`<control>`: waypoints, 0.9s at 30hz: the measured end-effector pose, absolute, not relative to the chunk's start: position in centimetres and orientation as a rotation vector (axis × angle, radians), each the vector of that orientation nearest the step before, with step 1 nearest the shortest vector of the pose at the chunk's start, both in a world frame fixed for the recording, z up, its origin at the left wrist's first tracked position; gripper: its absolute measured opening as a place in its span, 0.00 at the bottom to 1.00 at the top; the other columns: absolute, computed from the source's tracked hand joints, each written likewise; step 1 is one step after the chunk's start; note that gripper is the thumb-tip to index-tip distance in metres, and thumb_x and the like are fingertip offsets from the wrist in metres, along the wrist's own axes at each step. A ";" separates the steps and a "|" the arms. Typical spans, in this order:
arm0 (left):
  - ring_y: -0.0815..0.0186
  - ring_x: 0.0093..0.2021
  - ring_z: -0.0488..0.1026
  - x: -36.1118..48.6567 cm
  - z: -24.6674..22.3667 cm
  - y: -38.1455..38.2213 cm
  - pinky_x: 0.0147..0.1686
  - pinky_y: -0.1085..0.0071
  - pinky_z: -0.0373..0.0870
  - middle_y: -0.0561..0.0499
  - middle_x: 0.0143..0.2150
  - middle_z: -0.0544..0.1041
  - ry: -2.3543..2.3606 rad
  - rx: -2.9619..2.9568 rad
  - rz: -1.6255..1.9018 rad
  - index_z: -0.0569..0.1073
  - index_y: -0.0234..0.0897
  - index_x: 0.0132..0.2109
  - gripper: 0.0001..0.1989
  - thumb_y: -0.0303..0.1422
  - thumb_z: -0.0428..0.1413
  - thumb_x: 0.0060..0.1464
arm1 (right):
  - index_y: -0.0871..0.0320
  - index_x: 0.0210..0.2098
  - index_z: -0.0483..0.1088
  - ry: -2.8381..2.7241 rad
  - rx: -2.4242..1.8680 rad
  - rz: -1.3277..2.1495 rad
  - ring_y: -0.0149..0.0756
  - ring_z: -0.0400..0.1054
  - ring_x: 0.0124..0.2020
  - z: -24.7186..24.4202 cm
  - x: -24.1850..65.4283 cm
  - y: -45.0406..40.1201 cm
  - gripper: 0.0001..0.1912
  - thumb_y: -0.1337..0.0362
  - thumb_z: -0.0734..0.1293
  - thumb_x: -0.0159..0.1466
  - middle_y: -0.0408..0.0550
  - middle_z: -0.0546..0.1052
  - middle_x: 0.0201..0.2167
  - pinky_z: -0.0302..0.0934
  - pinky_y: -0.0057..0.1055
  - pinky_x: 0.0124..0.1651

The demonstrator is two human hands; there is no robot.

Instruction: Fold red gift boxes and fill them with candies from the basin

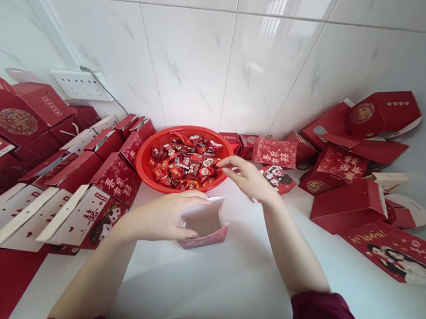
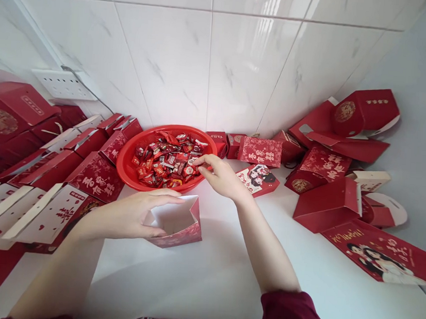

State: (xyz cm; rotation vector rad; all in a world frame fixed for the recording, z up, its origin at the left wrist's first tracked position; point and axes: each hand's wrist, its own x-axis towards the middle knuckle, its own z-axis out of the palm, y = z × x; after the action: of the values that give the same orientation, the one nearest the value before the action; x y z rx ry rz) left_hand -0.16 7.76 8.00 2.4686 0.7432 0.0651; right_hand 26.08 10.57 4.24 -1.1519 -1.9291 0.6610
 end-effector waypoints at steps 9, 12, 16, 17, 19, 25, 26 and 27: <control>0.55 0.64 0.65 -1.2 8.3 8.9 0.61 0.64 0.66 0.52 0.65 0.66 0.909 2.491 0.083 0.63 0.49 0.66 0.35 0.34 0.61 0.52 | 0.61 0.49 0.71 -2.413 -1.579 0.631 0.42 0.70 0.53 3.1 21.4 19.0 0.14 0.72 0.60 0.66 0.56 0.75 0.53 0.61 0.33 0.53; 0.55 0.64 0.65 -0.5 7.1 9.8 0.61 0.63 0.66 0.51 0.67 0.65 0.857 2.466 0.147 0.63 0.48 0.66 0.34 0.30 0.59 0.51 | 0.66 0.52 0.70 -2.467 -1.753 0.628 0.52 0.69 0.55 2.1 19.9 21.3 0.20 0.67 0.68 0.61 0.65 0.72 0.56 0.62 0.38 0.53; 0.55 0.64 0.65 0.0 6.6 10.2 0.63 0.62 0.64 0.51 0.66 0.66 0.660 2.414 0.201 0.64 0.49 0.65 0.34 0.35 0.61 0.52 | 0.71 0.50 0.71 -2.541 -1.860 0.710 0.64 0.70 0.52 1.0 18.6 22.4 0.36 0.60 0.79 0.45 0.73 0.73 0.53 0.65 0.45 0.49; 0.55 0.64 0.65 0.1 6.6 10.2 0.63 0.61 0.64 0.51 0.66 0.67 0.638 2.401 0.206 0.64 0.49 0.65 0.34 0.35 0.61 0.52 | 0.73 0.49 0.71 -2.549 -1.856 0.737 0.66 0.71 0.50 0.8 18.6 22.5 0.38 0.61 0.80 0.42 0.74 0.74 0.51 0.66 0.46 0.47; 0.55 0.64 0.65 0.1 6.7 10.2 0.62 0.62 0.65 0.51 0.66 0.66 0.651 2.375 0.201 0.65 0.49 0.65 0.33 0.34 0.61 0.52 | 0.73 0.49 0.71 -2.551 -1.791 0.798 0.66 0.72 0.48 0.8 18.8 22.5 0.39 0.62 0.81 0.40 0.73 0.75 0.49 0.66 0.46 0.46; 0.57 0.66 0.63 -0.3 6.8 10.4 0.60 0.65 0.68 0.53 0.68 0.64 0.752 2.317 0.151 0.65 0.50 0.65 0.33 0.33 0.60 0.52 | 0.59 0.44 0.74 -2.435 -1.162 1.086 0.37 0.73 0.46 1.4 20.9 22.0 0.14 0.66 0.71 0.57 0.47 0.79 0.45 0.65 0.29 0.49; 0.57 0.66 0.63 -0.3 6.7 10.4 0.60 0.64 0.67 0.53 0.67 0.64 0.765 2.319 0.155 0.65 0.50 0.65 0.32 0.34 0.60 0.53 | 0.59 0.45 0.74 -2.377 -1.082 1.108 0.35 0.73 0.46 1.3 21.1 21.8 0.13 0.66 0.69 0.60 0.46 0.79 0.46 0.65 0.28 0.48; 0.57 0.65 0.64 -0.3 6.7 10.4 0.61 0.64 0.67 0.53 0.67 0.65 0.778 2.325 0.163 0.66 0.50 0.64 0.32 0.35 0.61 0.52 | 0.60 0.46 0.73 -2.313 -1.022 1.117 0.33 0.73 0.46 1.2 21.3 21.6 0.13 0.66 0.67 0.62 0.47 0.78 0.47 0.65 0.28 0.48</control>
State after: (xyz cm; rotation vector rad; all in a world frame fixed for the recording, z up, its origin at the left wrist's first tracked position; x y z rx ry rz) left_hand -0.34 10.40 6.65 2.3246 0.7783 0.1632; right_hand 21.28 21.56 1.16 -1.0222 -2.3135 1.1171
